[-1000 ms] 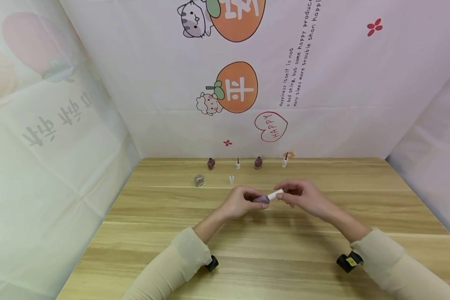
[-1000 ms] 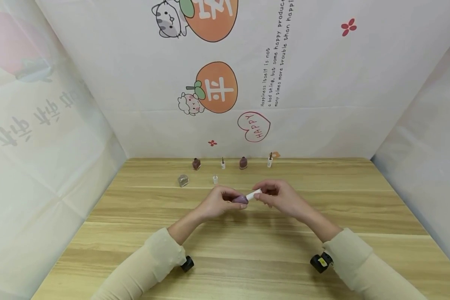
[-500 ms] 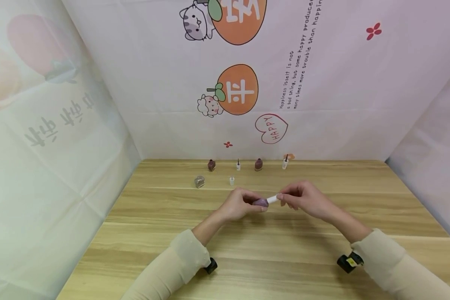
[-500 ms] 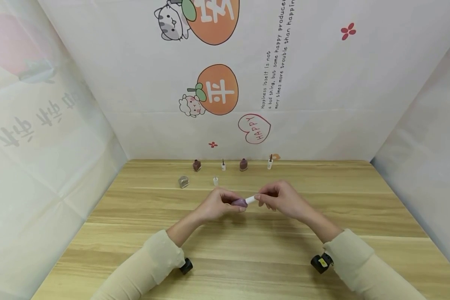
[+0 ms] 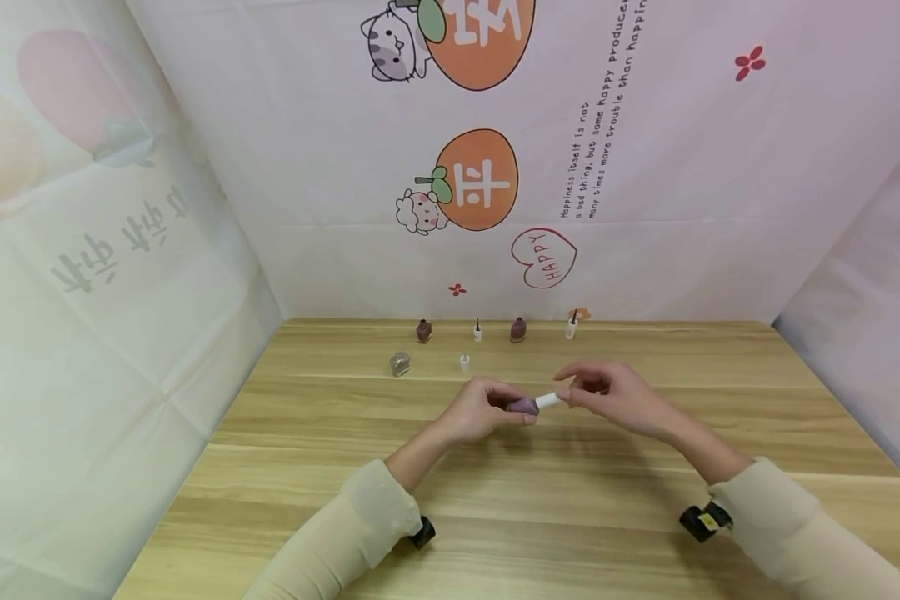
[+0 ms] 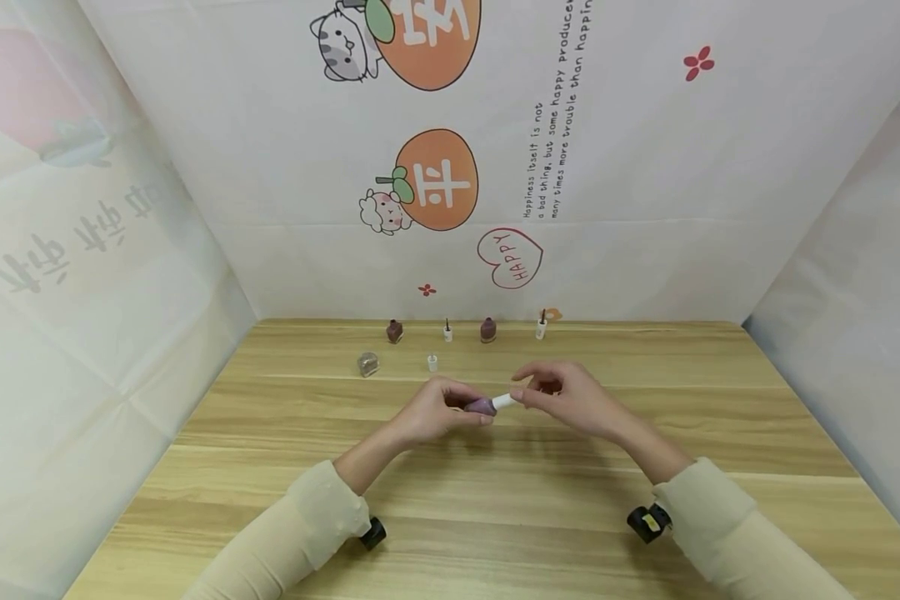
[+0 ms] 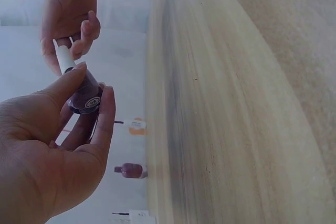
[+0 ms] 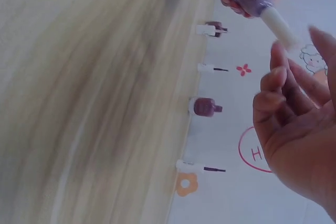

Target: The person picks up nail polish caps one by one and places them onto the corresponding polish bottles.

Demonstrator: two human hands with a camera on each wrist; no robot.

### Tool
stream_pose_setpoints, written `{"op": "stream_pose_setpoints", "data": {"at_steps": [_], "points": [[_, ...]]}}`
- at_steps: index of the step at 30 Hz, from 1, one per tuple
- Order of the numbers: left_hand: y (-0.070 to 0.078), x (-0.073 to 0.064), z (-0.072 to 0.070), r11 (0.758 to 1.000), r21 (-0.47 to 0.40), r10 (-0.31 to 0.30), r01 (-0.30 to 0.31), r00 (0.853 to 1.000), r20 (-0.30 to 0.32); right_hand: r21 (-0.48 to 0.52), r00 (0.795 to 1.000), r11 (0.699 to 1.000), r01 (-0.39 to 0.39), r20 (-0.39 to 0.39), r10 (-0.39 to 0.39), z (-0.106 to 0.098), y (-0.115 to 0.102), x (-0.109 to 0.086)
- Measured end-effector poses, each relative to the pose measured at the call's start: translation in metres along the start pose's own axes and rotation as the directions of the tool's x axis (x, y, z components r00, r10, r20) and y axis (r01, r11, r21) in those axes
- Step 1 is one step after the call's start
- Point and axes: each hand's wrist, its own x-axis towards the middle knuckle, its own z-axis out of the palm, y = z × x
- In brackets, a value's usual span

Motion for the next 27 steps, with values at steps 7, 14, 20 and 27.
{"op": "stream_pose_setpoints", "data": {"at_steps": [7,14,20,27], "points": [[-0.0045,0.002,-0.002,0.999,-0.028,0.015,-0.015,1.0,0.005,0.0,0.998,0.999,0.045,0.047,-0.044,-0.0054,0.0011,0.0001],[-0.005,0.0018,-0.0019,0.999,-0.026,0.024,-0.023,0.999,0.024,0.001,0.998,1.0,0.016,0.068,-0.016,-0.0045,0.0005,-0.0003],[-0.0034,0.0,-0.001,0.999,-0.031,0.038,-0.036,0.998,0.043,-0.057,0.997,0.998,0.039,0.068,-0.035,-0.001,-0.0027,0.0016],[-0.0044,0.0007,-0.0013,0.998,-0.044,0.035,-0.033,0.998,0.046,-0.1,0.998,0.993,0.058,0.039,-0.054,-0.0003,-0.0016,0.002]]}}
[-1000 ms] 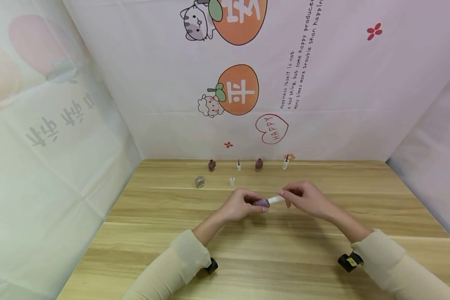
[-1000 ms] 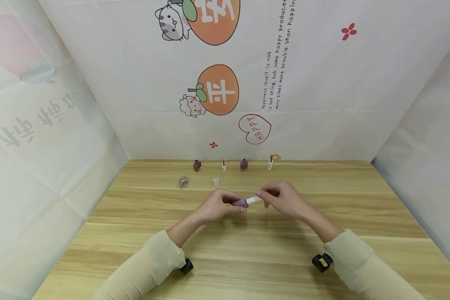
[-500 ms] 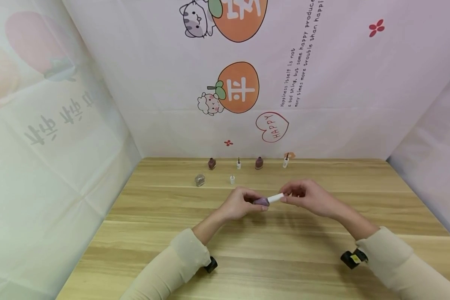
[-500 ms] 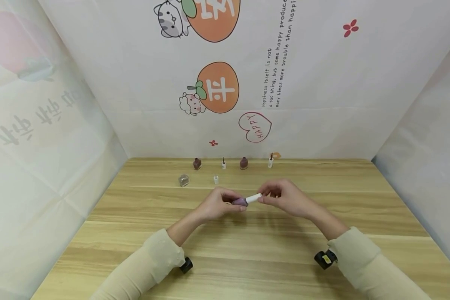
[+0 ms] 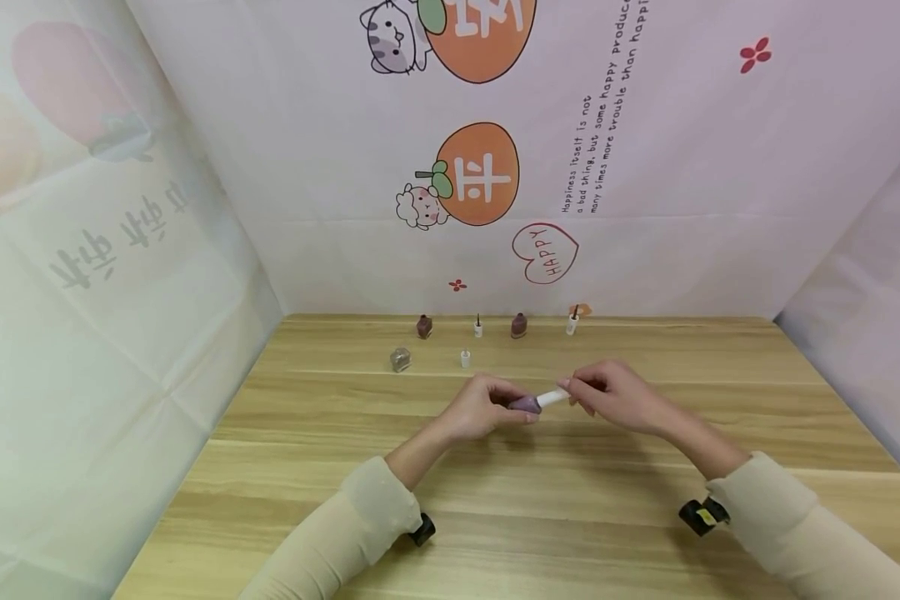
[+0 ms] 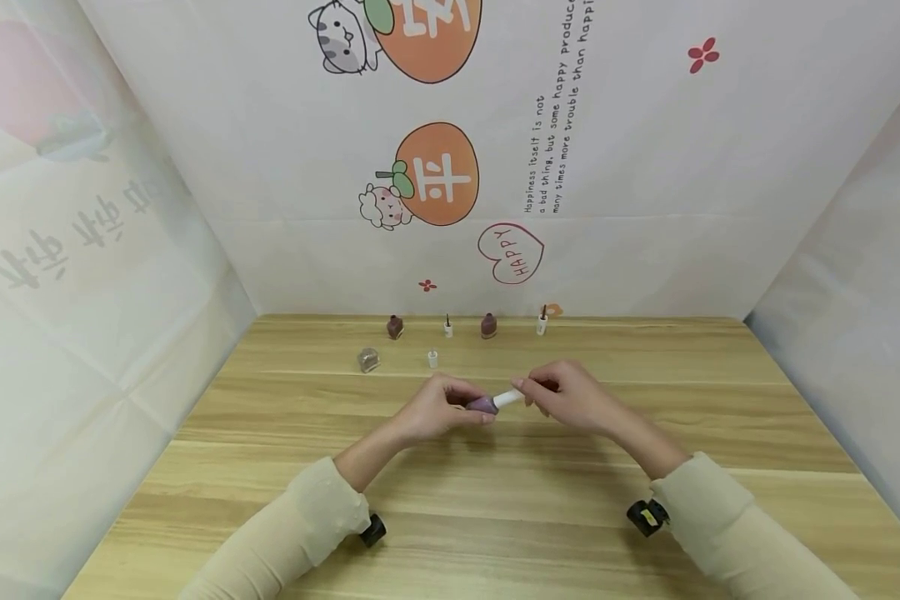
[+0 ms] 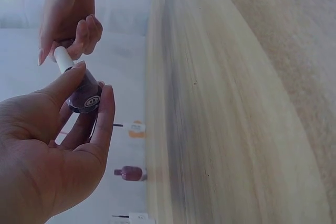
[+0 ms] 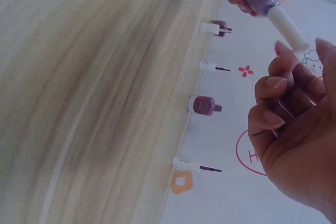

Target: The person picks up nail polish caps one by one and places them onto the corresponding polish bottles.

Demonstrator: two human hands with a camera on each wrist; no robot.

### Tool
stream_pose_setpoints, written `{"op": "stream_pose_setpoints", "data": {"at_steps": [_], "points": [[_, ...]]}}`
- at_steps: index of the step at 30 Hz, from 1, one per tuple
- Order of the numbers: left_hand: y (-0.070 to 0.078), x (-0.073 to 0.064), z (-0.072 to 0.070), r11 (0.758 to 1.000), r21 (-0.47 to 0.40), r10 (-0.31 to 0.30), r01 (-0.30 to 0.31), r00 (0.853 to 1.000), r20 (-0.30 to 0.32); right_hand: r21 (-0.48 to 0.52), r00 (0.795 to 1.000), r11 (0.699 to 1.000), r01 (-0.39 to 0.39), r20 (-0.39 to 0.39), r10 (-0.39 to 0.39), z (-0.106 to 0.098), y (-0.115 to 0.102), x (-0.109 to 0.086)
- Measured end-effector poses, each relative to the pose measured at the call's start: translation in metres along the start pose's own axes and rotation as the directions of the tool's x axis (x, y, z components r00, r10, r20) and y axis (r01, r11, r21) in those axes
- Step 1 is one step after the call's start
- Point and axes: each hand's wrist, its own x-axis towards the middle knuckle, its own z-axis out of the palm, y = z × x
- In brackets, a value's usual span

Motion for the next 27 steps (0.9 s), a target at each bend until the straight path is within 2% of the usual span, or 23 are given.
{"op": "stream_pose_setpoints", "data": {"at_steps": [4,9,15,27], "points": [[-0.0005,0.0005,-0.0008,1.0,-0.005,-0.009,0.009,1.0,0.001,-0.028,1.0,1.0,0.002,-0.015,-0.002,-0.0035,0.0021,-0.0019],[-0.0004,0.0006,-0.0014,1.0,0.001,-0.018,0.018,1.0,-0.005,-0.009,0.999,0.999,0.039,0.034,-0.039,-0.0071,0.0003,-0.003],[0.0002,0.0002,-0.0001,1.0,-0.006,-0.014,0.014,1.0,-0.005,0.012,0.997,1.0,0.023,0.07,-0.024,-0.0065,-0.0044,-0.0029],[0.0018,-0.0013,0.0001,1.0,0.007,0.003,-0.003,1.0,-0.001,-0.03,0.999,0.999,0.042,0.023,-0.041,0.0004,-0.0024,0.001]]}}
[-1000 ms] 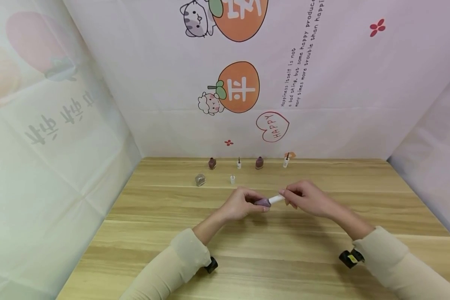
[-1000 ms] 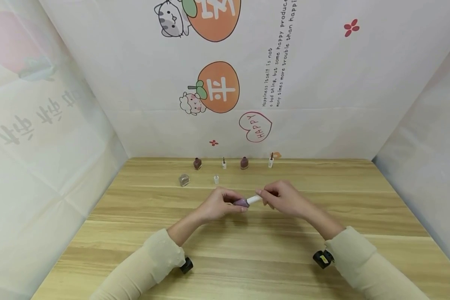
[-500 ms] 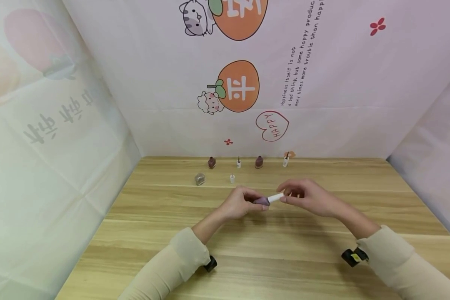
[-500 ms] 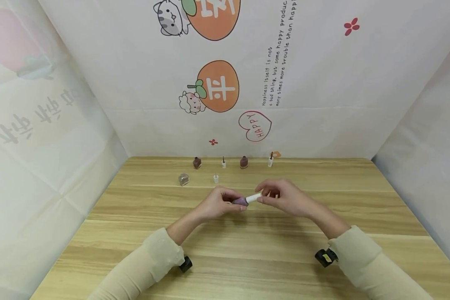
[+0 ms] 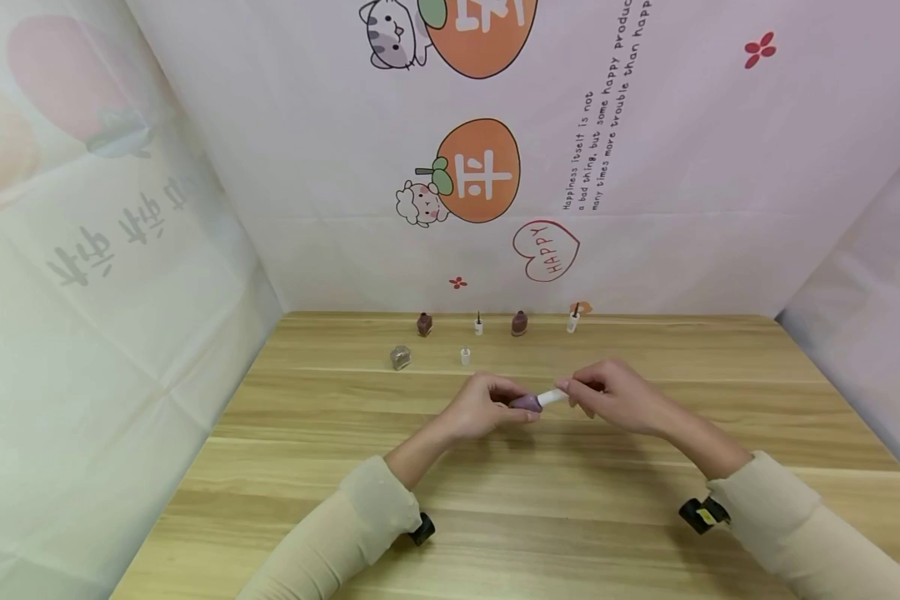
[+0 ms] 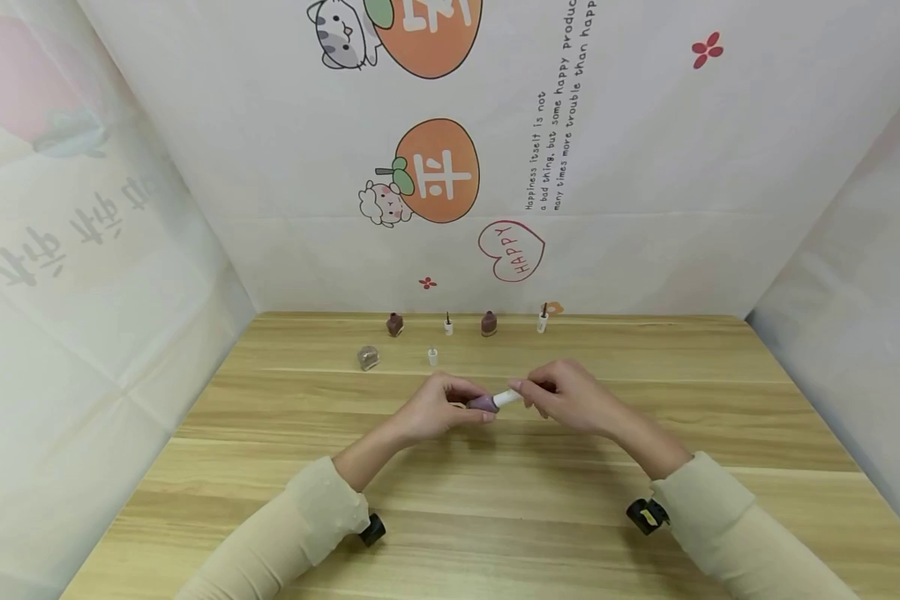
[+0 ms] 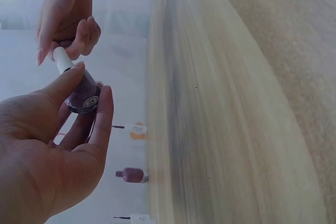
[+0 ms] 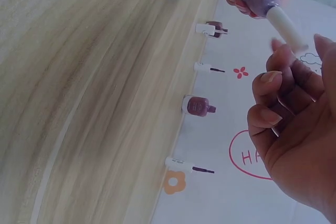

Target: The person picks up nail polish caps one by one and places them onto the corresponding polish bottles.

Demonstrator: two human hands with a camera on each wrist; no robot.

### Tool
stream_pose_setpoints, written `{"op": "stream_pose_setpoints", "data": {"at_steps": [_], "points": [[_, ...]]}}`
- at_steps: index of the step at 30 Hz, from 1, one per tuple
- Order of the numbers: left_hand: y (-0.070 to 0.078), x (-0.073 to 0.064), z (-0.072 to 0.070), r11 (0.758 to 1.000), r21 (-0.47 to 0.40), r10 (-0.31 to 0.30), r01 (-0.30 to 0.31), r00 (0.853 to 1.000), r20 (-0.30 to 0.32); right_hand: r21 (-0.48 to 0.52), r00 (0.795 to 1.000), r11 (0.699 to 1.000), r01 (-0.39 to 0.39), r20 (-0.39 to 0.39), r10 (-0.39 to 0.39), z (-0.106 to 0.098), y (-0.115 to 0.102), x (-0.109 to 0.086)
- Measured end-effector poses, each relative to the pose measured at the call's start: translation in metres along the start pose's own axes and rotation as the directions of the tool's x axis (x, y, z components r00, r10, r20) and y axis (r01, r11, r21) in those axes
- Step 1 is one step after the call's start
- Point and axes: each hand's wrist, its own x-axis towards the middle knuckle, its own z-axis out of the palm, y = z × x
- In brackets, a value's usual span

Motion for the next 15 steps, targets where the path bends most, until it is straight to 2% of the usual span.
{"op": "stream_pose_setpoints", "data": {"at_steps": [6,15], "points": [[-0.0008,0.0,-0.0009,1.0,-0.006,-0.01,0.01,1.0,-0.002,-0.012,1.0,1.0,-0.02,-0.017,0.019,-0.0054,-0.0014,-0.0031],[-0.0005,0.0004,0.0001,1.0,-0.003,-0.005,0.005,1.0,-0.001,0.028,0.997,0.998,-0.049,0.066,0.047,-0.0079,-0.0028,-0.0037]]}}
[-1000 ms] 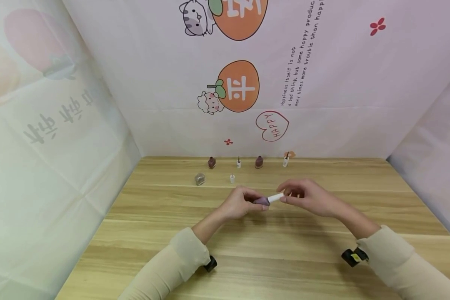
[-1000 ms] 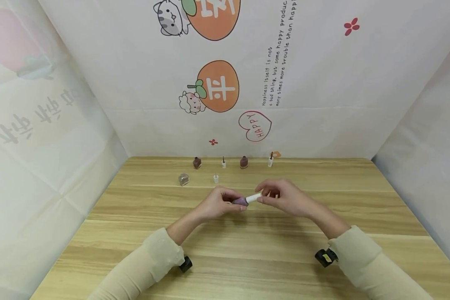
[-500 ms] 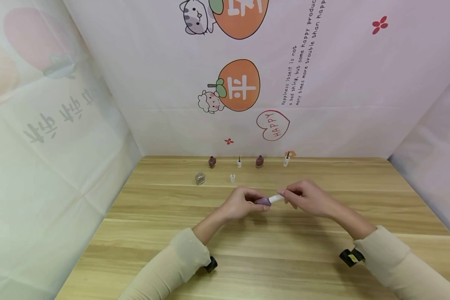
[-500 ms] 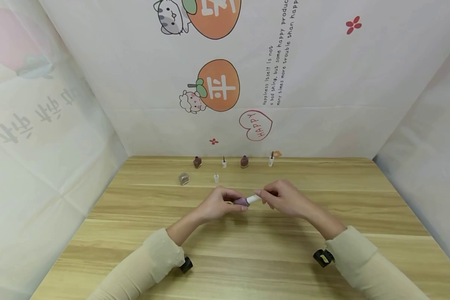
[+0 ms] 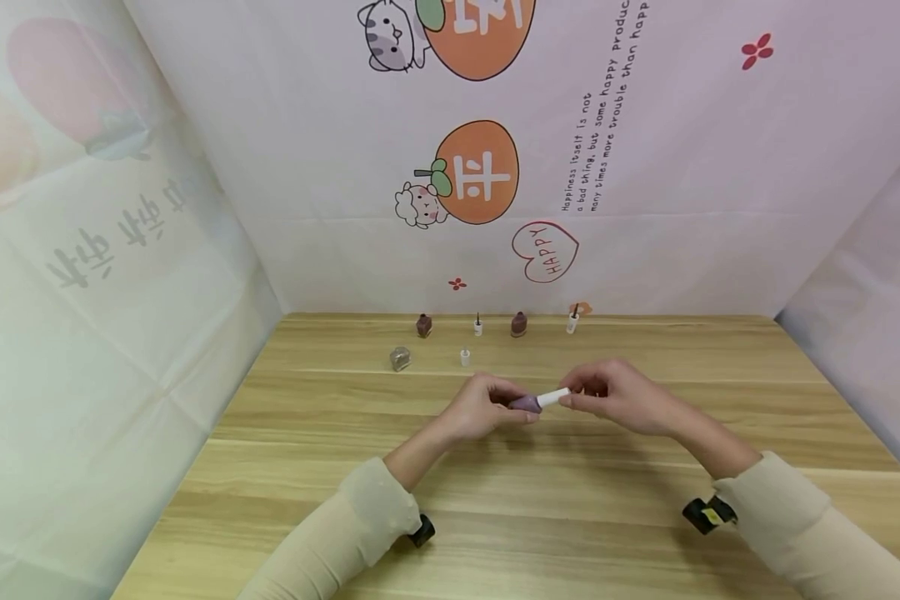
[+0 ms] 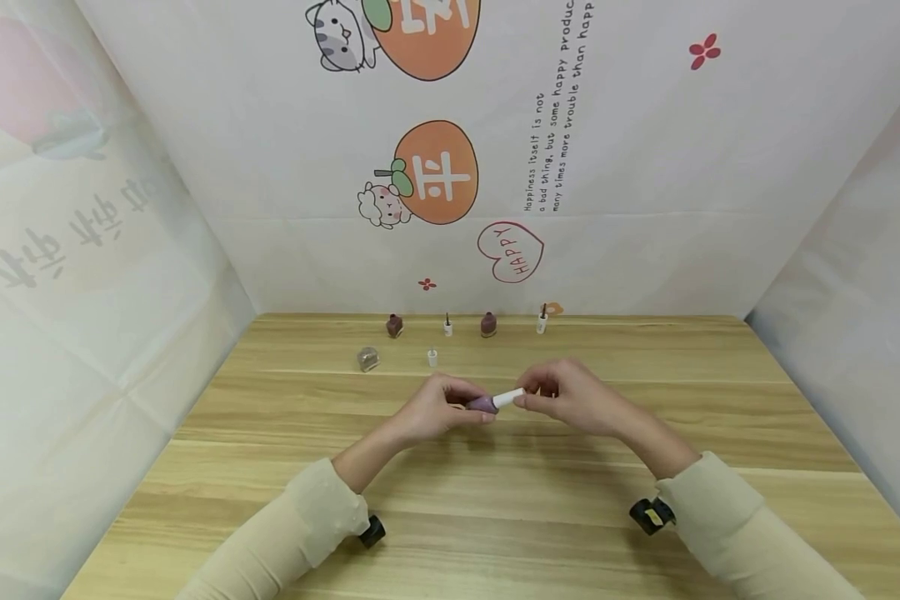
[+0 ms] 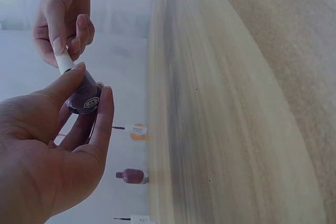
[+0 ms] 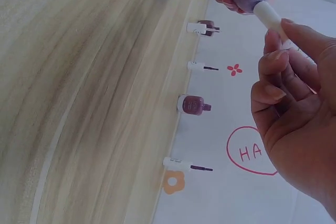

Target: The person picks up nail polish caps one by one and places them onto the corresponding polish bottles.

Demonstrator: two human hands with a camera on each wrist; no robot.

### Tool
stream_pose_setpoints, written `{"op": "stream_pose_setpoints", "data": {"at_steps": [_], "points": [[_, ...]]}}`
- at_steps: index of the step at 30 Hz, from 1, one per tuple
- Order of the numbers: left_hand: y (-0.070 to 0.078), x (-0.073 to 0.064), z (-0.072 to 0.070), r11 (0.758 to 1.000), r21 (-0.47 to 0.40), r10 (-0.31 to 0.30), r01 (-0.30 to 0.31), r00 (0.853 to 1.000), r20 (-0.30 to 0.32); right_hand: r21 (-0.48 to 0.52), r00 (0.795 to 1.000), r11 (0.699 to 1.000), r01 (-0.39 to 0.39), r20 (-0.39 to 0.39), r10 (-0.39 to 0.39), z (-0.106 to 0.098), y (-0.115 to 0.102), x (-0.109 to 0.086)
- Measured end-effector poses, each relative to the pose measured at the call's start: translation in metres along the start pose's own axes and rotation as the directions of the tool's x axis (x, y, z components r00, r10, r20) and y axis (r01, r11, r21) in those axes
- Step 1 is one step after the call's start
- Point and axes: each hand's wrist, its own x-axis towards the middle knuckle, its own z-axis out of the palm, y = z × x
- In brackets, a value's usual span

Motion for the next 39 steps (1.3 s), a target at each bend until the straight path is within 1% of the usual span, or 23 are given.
{"op": "stream_pose_setpoints", "data": {"at_steps": [2,7,10,13,16,20,25,33,35,39], "points": [[0.0009,-0.0004,0.0006,1.0,0.0,0.004,-0.004,1.0,0.002,-0.002,1.0,1.0,-0.003,0.011,0.003,0.0001,0.0005,0.0003],[0.0018,-0.001,0.0016,1.0,0.012,0.016,-0.016,1.0,-0.001,-0.041,0.999,0.999,0.031,0.021,-0.03,0.0034,0.0033,0.0027],[0.0015,-0.0009,0.0018,1.0,0.014,0.02,-0.02,1.0,-0.002,-0.069,0.999,0.996,0.049,0.003,-0.049,0.0063,0.0039,0.003],[0.0014,-0.0011,0.0019,1.0,0.012,0.013,-0.013,1.0,-0.007,-0.085,0.998,0.995,0.054,-0.02,-0.056,0.0073,0.0039,0.0023],[0.0007,-0.0016,0.0016,1.0,0.014,-0.005,0.005,1.0,-0.014,-0.081,0.998,0.995,0.053,-0.036,-0.056,0.0067,0.0033,0.0005],[0.0002,-0.0022,0.0007,1.0,0.014,-0.021,0.022,1.0,-0.018,-0.058,0.998,0.997,0.042,-0.034,-0.044,0.0053,0.0026,-0.0012],[0.0006,-0.0025,0.0004,1.0,0.005,-0.013,0.013,1.0,-0.005,-0.044,0.999,0.999,0.027,-0.024,-0.028,0.0048,0.0026,-0.0013],[0.0019,-0.0028,0.0006,1.0,-0.009,0.0,0.0,1.0,0.007,-0.059,0.996,0.994,0.089,-0.005,-0.09,0.009,0.0054,0.0019],[0.0022,-0.0025,0.0005,1.0,-0.01,0.004,-0.004,1.0,0.005,-0.061,0.996,0.995,0.082,-0.014,-0.083,0.0094,0.0054,0.0023],[0.0023,-0.0021,-0.0001,1.0,-0.008,0.0,0.0,1.0,0.003,-0.066,0.999,0.997,0.037,-0.035,-0.039,0.007,0.0039,0.0009]]}}
